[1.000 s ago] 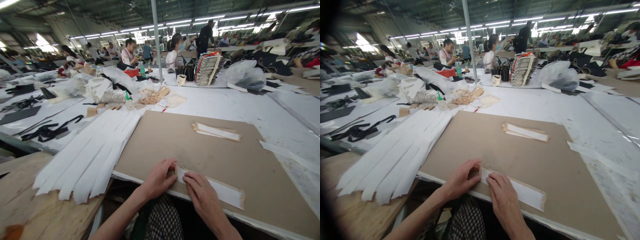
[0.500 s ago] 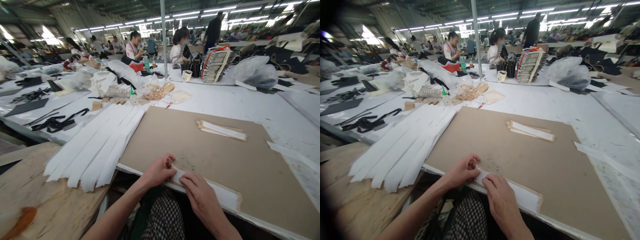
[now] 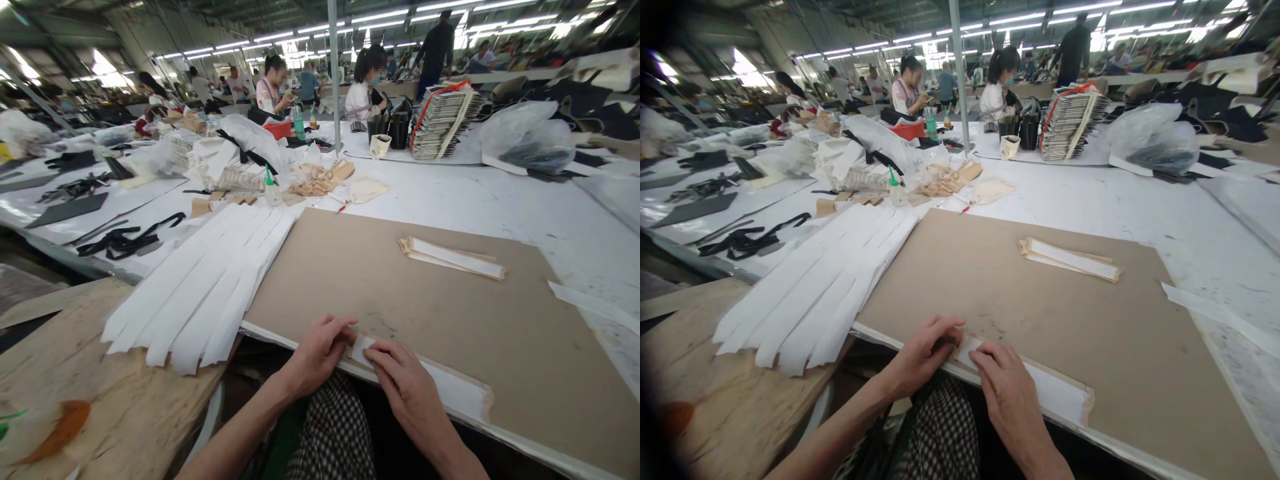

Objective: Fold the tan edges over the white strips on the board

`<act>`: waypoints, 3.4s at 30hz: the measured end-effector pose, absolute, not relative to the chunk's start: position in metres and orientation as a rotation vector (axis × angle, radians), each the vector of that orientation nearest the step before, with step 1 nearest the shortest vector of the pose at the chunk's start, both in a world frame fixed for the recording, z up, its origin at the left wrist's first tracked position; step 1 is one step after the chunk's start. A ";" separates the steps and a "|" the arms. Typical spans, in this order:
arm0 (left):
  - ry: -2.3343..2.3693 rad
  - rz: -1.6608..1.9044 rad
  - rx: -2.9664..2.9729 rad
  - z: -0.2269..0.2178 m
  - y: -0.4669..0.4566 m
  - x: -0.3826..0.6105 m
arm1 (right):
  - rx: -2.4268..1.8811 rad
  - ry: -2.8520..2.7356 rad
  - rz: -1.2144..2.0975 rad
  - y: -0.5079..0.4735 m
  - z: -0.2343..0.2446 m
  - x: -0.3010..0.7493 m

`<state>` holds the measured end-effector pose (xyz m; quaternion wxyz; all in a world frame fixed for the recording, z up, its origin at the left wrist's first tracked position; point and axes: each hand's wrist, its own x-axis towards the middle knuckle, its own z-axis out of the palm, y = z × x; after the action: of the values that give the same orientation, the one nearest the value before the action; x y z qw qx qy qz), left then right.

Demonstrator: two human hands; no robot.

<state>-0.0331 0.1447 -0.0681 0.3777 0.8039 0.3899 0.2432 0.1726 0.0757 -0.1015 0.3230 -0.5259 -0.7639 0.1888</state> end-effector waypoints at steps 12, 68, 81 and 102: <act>1.188 0.766 2.095 -0.080 0.135 -0.026 | -1.279 -2.183 0.361 0.078 -0.096 0.179; 1.023 0.598 2.456 -0.064 0.128 -0.042 | -1.226 -2.292 0.214 0.077 -0.101 0.179; 0.977 0.499 2.655 -0.071 0.135 -0.042 | -1.237 -2.306 0.230 0.077 -0.102 0.179; 0.905 0.325 2.722 -0.058 0.137 -0.042 | -1.239 -2.332 0.227 0.076 -0.102 0.179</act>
<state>-0.0416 0.1367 -0.0582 0.1271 0.9353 0.3108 0.1115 0.1794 0.0764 -0.1021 0.2432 -0.4534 -0.8535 0.0829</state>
